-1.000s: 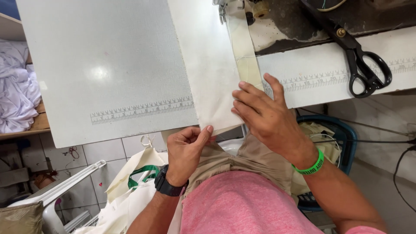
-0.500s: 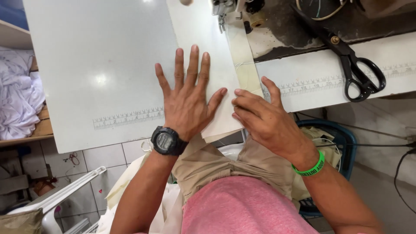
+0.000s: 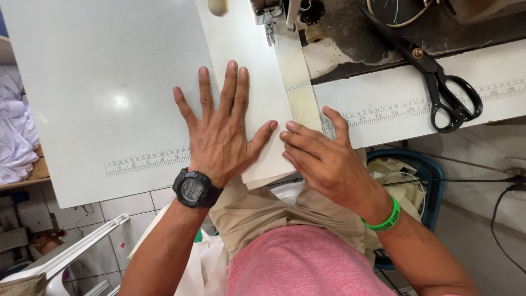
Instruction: Cutting and folding fabric strips at a sewing workstation in preparation for assembly
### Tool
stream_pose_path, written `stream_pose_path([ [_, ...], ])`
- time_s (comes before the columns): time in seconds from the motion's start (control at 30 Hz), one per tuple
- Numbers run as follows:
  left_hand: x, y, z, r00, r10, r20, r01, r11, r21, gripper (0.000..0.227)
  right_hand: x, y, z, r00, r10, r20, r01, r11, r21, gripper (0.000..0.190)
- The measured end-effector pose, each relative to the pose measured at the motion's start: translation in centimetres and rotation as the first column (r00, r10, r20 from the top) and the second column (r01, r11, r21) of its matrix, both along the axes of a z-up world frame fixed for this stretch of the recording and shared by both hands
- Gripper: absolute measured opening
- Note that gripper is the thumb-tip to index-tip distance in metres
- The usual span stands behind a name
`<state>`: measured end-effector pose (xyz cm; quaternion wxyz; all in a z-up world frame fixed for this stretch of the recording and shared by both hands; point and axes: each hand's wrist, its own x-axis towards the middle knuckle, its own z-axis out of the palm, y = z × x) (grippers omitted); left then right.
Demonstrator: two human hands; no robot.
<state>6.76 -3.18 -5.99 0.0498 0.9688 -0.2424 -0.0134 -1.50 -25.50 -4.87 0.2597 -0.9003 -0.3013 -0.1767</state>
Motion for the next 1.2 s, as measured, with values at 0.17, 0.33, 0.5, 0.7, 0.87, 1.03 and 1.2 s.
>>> stream_pose_path([
  [0.17, 0.3, 0.1, 0.1, 1.0, -0.009, 0.008, 0.009, 1.0, -0.007, 0.098, 0.0, 0.0, 0.1, 1.0, -0.007, -0.008, 0.007, 1.0, -0.017, 0.007],
  [0.33, 1.1, 0.4, 0.2, 1.0, -0.021, 0.005, 0.021, 1.0, -0.014, 0.098, 0.7, 0.3, 0.3, 1.0, -0.003, -0.003, 0.003, 0.999, -0.035, 0.007],
  [0.5, 2.3, 0.4, 0.3, 1.0, -0.02, 0.011, 0.02, 0.999, -0.035, 0.098, 1.5, 0.6, 0.1, 1.0, -0.005, 0.006, 0.005, 1.0, -0.019, 0.006],
  [0.7, 4.4, 0.3, -0.1, 1.0, -0.022, 0.017, 0.023, 0.998, -0.062, 0.098, 3.2, 0.5, -0.7, 1.0, -0.018, 0.011, 0.018, 0.999, -0.027, 0.004],
  [0.87, 6.4, 0.4, -0.4, 1.0, -0.026, 0.006, 0.026, 0.994, -0.107, 0.101, 4.7, 0.7, -1.5, 0.998, -0.055, 0.029, 0.055, 0.998, -0.001, 0.009],
  [1.03, 8.7, 0.9, -1.5, 0.993, -0.074, 0.096, 0.088, 0.986, -0.142, 0.1, 6.4, 0.9, -1.8, 0.998, -0.055, 0.035, 0.055, 0.998, -0.002, 0.007],
  [1.2, 10.9, 1.0, -1.4, 0.989, -0.108, 0.104, 0.124, 0.979, -0.163, 0.103, 8.0, 0.8, -2.2, 0.998, -0.062, 0.009, 0.062, 0.997, -0.046, 0.011],
])
